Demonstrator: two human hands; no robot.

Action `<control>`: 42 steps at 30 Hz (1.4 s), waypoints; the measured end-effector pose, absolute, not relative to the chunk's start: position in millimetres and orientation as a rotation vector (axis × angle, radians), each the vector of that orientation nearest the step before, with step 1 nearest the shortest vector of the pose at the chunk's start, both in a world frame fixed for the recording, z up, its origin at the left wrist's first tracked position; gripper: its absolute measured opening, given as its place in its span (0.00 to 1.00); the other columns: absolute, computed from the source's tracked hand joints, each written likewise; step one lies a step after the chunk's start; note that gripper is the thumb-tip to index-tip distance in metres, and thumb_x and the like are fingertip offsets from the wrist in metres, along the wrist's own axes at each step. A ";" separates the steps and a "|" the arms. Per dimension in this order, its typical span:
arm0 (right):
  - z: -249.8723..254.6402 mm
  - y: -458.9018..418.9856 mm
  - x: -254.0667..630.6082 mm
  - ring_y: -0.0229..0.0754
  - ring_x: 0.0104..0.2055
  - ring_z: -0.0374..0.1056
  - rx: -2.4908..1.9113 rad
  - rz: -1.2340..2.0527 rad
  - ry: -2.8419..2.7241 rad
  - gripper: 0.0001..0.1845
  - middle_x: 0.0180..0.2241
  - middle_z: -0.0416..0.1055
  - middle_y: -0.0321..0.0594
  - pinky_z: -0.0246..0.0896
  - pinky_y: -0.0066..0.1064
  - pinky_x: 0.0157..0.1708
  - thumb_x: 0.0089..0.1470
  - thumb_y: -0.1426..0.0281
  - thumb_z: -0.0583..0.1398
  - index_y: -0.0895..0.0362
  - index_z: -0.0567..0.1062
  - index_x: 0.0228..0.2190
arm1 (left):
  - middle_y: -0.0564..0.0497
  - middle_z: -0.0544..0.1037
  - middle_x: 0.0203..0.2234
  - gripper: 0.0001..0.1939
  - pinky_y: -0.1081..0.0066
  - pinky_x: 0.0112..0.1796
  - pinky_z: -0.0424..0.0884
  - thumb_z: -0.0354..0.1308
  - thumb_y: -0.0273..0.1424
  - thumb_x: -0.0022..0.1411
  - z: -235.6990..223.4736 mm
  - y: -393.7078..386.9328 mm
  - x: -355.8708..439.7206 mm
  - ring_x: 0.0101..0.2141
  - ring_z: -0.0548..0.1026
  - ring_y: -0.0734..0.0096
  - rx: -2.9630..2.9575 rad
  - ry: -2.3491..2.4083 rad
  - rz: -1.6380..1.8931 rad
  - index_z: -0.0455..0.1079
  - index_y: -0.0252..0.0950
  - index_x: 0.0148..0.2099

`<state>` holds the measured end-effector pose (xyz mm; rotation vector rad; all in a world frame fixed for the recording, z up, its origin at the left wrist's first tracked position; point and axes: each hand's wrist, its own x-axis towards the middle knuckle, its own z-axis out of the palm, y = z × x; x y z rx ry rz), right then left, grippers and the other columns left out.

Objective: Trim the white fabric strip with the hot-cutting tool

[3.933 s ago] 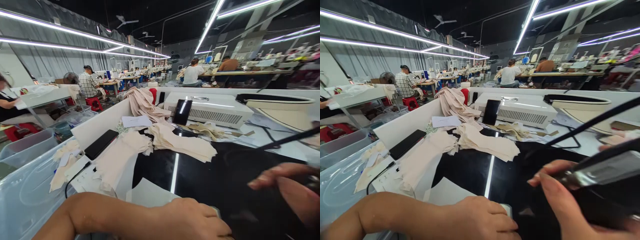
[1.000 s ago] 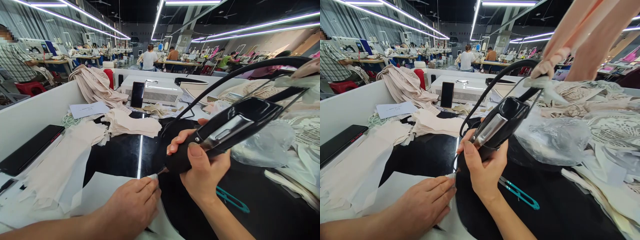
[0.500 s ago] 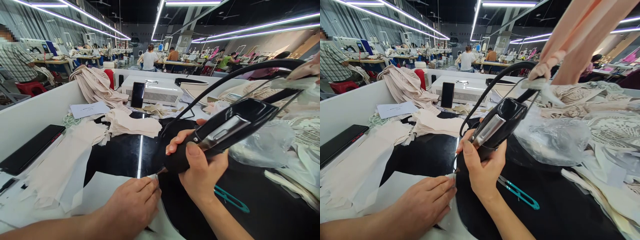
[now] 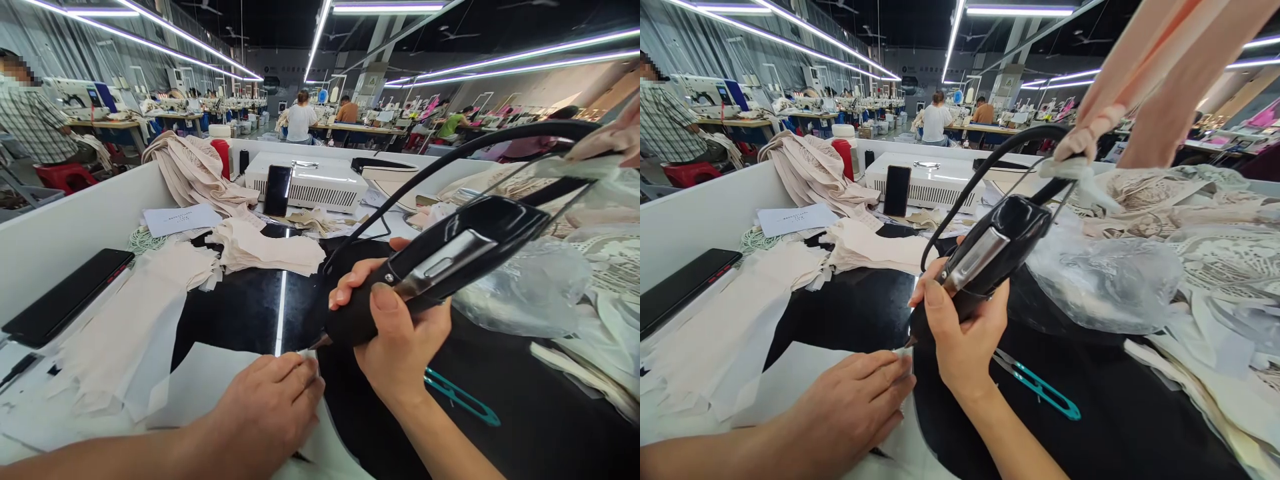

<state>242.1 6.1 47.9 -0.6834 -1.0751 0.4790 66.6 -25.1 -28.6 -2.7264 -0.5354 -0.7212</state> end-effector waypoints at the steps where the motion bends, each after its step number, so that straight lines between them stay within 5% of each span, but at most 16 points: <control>1: 47.7 5.8 241.2 0.40 0.22 0.72 -0.677 0.481 -1.076 0.21 0.29 0.77 0.29 0.73 0.35 0.23 0.60 0.56 0.75 0.47 0.78 0.50 | 0.45 0.87 0.54 0.13 0.70 0.51 0.78 0.58 0.33 0.83 -29.2 -25.1 67.0 0.54 0.83 0.66 -2.720 -0.534 -0.736 0.79 0.31 0.59; 19: 42.1 4.2 235.2 0.40 0.23 0.74 -0.662 0.495 -1.076 0.23 0.31 0.78 0.29 0.75 0.33 0.22 0.62 0.58 0.75 0.46 0.74 0.52 | 0.43 0.86 0.54 0.14 0.68 0.50 0.78 0.56 0.33 0.84 -29.6 -25.3 66.8 0.54 0.82 0.64 -2.785 -0.549 -0.673 0.77 0.30 0.61; 24: 40.5 6.0 235.7 0.38 0.24 0.74 -0.647 0.497 -1.106 0.17 0.31 0.78 0.28 0.74 0.31 0.24 0.65 0.61 0.73 0.46 0.74 0.49 | 0.45 0.87 0.52 0.14 0.69 0.48 0.78 0.53 0.32 0.86 -25.7 -25.4 67.8 0.52 0.83 0.66 -2.766 -0.559 -0.730 0.78 0.31 0.58; 37: 63.4 -18.6 256.0 0.38 0.27 0.74 -0.826 0.431 -1.048 0.25 0.32 0.79 0.29 0.76 0.32 0.27 0.50 0.53 0.82 0.47 0.79 0.40 | 0.43 0.86 0.57 0.13 0.64 0.46 0.77 0.57 0.33 0.84 -21.7 6.9 52.0 0.52 0.84 0.60 -2.762 -0.680 -0.670 0.78 0.32 0.59; 42: 63.4 -36.8 267.3 0.38 0.25 0.75 -0.825 0.420 -1.030 0.25 0.32 0.79 0.28 0.77 0.32 0.27 0.53 0.58 0.81 0.46 0.81 0.48 | 0.43 0.86 0.56 0.18 0.60 0.54 0.77 0.47 0.30 0.88 -12.1 12.4 50.0 0.55 0.83 0.58 -2.708 -0.622 -0.765 0.78 0.29 0.59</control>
